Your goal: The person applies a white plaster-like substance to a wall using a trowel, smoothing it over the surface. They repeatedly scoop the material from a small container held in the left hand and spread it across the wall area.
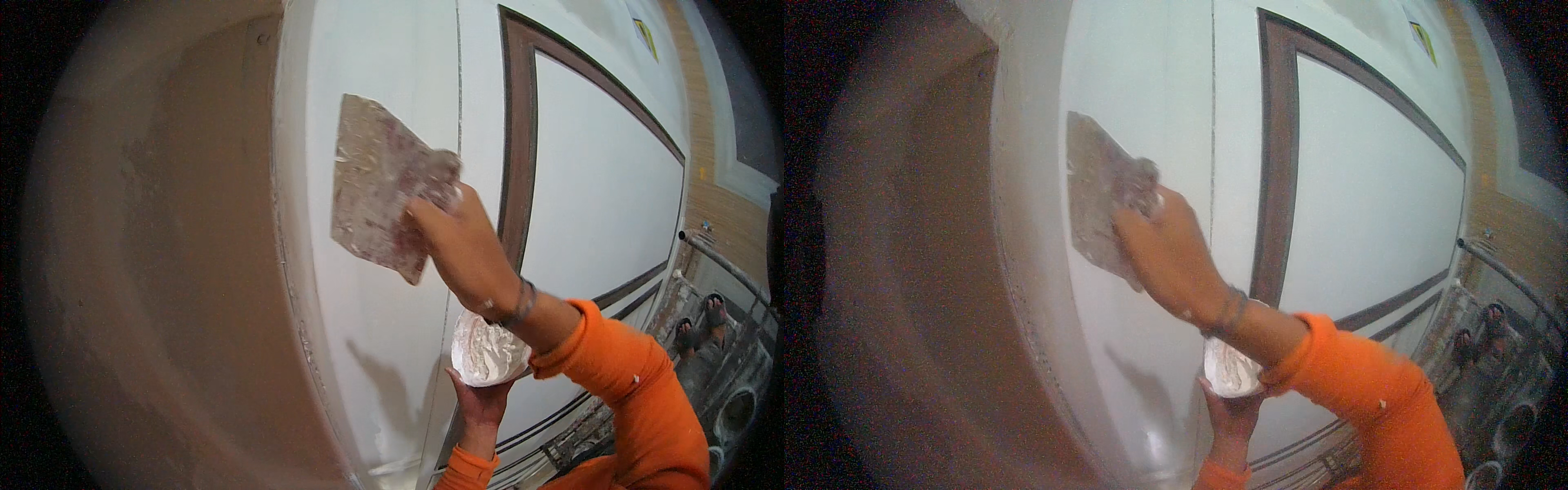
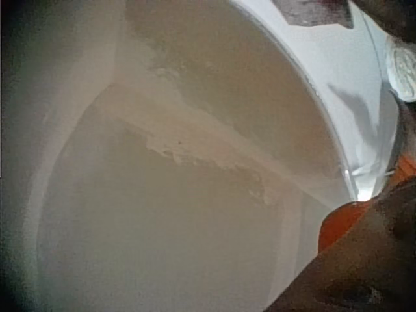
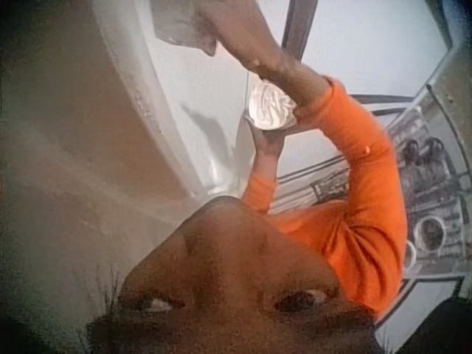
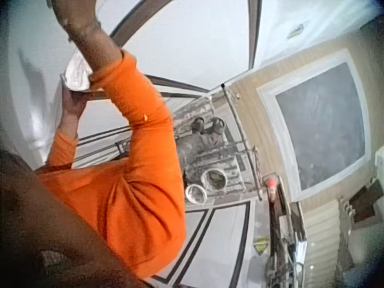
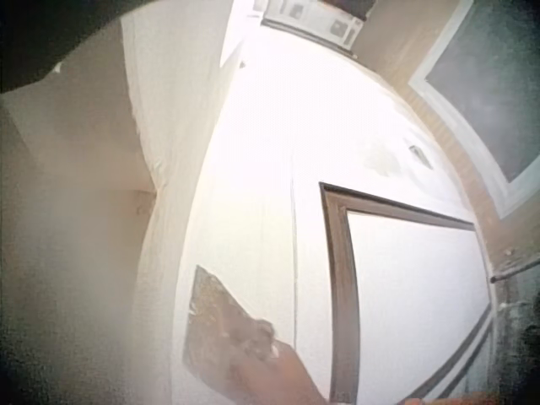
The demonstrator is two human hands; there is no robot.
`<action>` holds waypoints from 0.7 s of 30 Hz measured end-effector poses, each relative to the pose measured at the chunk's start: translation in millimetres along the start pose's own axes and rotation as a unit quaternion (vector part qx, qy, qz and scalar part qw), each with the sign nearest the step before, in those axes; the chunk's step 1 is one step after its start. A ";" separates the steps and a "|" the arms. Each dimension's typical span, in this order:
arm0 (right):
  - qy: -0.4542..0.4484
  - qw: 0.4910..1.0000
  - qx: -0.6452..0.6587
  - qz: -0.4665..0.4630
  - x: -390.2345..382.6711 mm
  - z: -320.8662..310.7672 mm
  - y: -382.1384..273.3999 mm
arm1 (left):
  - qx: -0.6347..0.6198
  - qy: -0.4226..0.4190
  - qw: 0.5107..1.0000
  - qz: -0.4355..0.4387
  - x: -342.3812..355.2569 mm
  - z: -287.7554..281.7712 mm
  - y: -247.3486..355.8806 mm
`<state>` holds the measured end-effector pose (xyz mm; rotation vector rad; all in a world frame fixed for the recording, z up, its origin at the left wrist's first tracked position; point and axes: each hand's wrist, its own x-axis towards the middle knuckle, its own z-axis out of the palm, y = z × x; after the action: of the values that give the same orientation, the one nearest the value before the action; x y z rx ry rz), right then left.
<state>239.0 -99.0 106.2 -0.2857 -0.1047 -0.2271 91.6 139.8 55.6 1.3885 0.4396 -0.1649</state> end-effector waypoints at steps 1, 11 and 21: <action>-0.027 1.000 0.012 0.004 7.8 1.8 0.1 | 0.007 -0.006 1.000 -0.003 0.8 0.1 -2.2; -0.031 0.998 0.035 -0.047 -38.4 27.2 -43.8 | 0.086 -0.092 0.988 0.085 -15.3 -1.8 -4.8; -0.027 0.980 -0.082 -0.177 -101.8 32.0 6.0 | 0.126 -0.074 0.985 0.089 -15.3 -31.2 -22.0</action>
<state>139.5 -63.1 121.5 -0.4368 -0.1912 -0.5841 63.3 163.9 37.9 1.6430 0.1726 -0.1809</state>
